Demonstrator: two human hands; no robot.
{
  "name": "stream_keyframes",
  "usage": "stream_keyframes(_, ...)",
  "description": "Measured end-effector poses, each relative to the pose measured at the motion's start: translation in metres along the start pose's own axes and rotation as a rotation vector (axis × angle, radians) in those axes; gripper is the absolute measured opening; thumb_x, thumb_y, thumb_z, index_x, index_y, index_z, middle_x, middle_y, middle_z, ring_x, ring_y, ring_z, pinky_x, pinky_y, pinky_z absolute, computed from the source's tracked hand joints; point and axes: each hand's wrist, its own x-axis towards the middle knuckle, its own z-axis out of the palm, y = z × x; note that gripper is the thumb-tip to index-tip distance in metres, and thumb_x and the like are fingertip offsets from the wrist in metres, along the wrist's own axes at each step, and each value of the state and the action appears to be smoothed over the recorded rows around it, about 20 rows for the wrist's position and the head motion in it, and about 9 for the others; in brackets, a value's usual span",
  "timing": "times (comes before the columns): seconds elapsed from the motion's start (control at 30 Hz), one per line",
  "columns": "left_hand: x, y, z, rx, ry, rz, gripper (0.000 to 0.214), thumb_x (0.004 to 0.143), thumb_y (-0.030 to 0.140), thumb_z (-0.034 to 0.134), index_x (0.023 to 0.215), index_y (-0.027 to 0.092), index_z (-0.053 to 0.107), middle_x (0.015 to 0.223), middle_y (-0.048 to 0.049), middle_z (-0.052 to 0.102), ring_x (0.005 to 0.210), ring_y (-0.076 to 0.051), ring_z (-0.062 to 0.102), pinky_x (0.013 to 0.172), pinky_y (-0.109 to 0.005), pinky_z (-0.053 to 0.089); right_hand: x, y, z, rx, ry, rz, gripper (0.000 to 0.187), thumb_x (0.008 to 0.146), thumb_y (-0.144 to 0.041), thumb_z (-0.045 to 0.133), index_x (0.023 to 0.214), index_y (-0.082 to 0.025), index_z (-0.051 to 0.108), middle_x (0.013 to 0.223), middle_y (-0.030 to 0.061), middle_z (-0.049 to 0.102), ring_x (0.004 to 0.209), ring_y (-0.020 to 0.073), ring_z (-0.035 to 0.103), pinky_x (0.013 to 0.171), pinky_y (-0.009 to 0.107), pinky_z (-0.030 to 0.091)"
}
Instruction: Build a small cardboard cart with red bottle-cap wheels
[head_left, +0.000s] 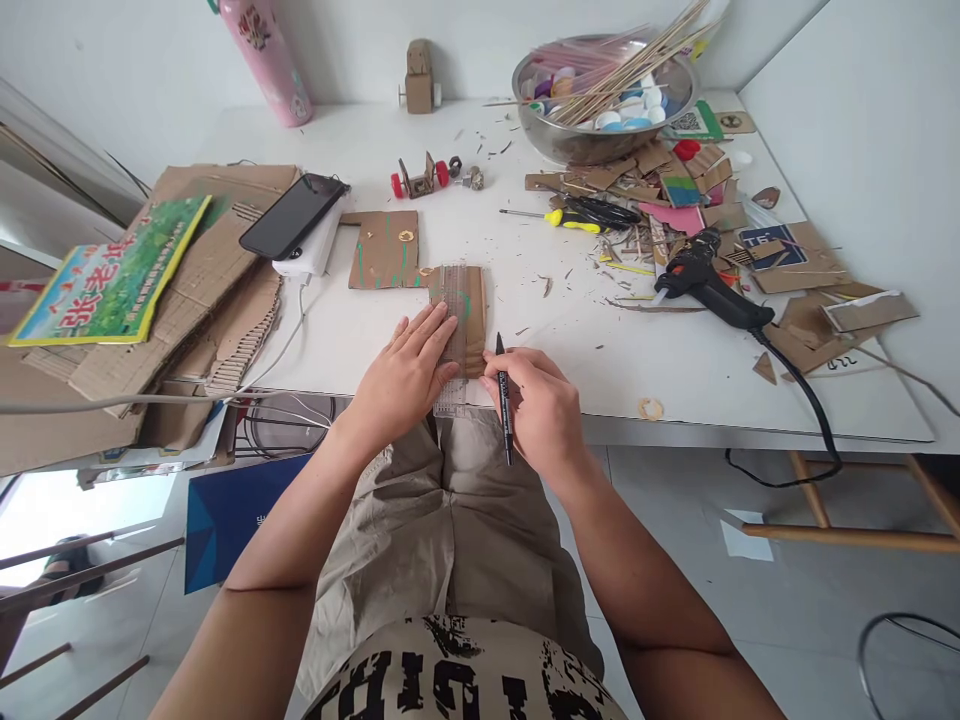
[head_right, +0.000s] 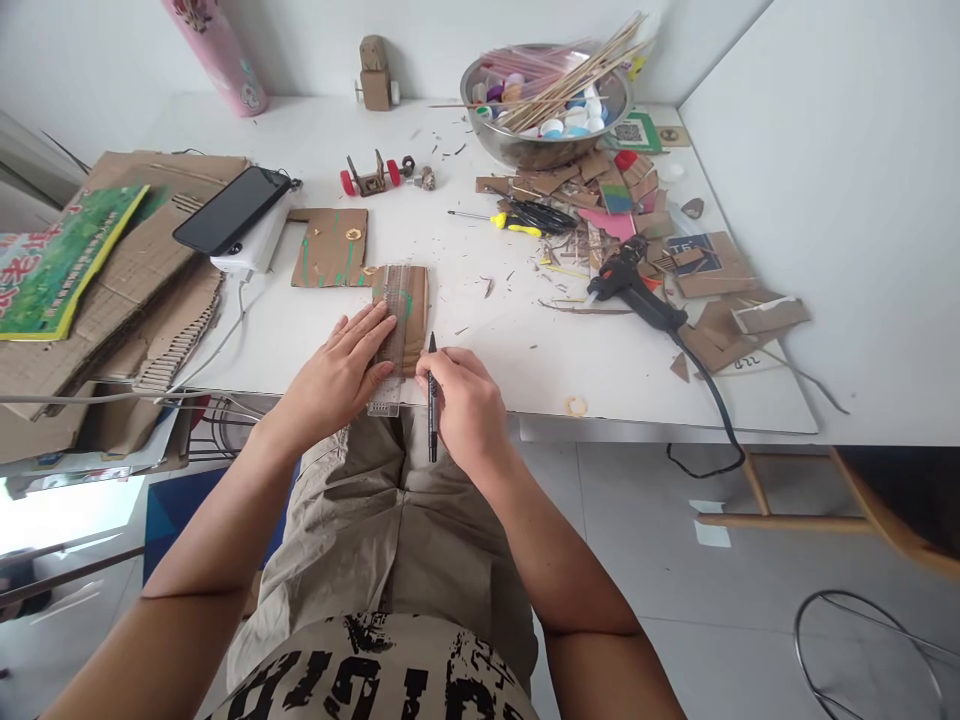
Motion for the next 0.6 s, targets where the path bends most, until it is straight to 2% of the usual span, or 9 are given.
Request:
stream_keyframes(0.17, -0.0002, -0.0027, -0.0036, -0.018, -0.021, -0.001, 0.055, 0.116, 0.035, 0.043, 0.167, 0.016, 0.049, 0.179, -0.0213, 0.045, 0.170, -0.034, 0.041, 0.138, -0.067, 0.034, 0.0006, -0.0011, 0.0006, 0.002, -0.005, 0.005, 0.029, 0.099, -0.002, 0.061, 0.086, -0.028, 0.065, 0.078, -0.0015, 0.073, 0.082, 0.0181, 0.077, 0.076, 0.027, 0.063)
stream_keyframes(0.3, 0.0007, -0.0039, -0.0035, -0.033, -0.023, -0.008, 0.054, 0.115, 0.035, 0.044, 0.166, 0.018, 0.049, 0.180, -0.0195, 0.044, 0.171, -0.033, 0.040, 0.139, -0.068, 0.033, 0.0001, -0.0006, -0.0003, 0.022, -0.028, 0.005, 0.029, 0.100, -0.003, 0.060, 0.087, -0.028, 0.067, 0.080, -0.0005, 0.074, 0.083, 0.0184, 0.076, 0.077, 0.027, 0.063)
stream_keyframes(0.47, 0.0012, -0.0044, -0.0007, -0.033, -0.011, -0.007, 0.053, 0.115, 0.035, 0.045, 0.164, 0.016, 0.050, 0.179, -0.0219, 0.045, 0.171, -0.034, 0.040, 0.138, -0.069, 0.034, -0.0017, 0.0006, 0.0004, -0.011, -0.087, 0.103, 0.030, 0.101, -0.007, 0.060, 0.083, -0.029, 0.068, 0.082, 0.0009, 0.075, 0.087, 0.0209, 0.077, 0.082, 0.032, 0.065)
stream_keyframes(0.6, 0.0007, -0.0045, 0.0037, -0.018, 0.018, 0.001, 0.053, 0.114, 0.035, 0.047, 0.164, 0.017, 0.050, 0.178, -0.0230, 0.046, 0.170, -0.035, 0.041, 0.137, -0.069, 0.035, -0.0027, 0.0019, 0.0007, 0.005, -0.098, 0.113, 0.029, 0.101, -0.008, 0.060, 0.084, -0.030, 0.070, 0.084, 0.0017, 0.076, 0.090, 0.0220, 0.077, 0.084, 0.034, 0.065)
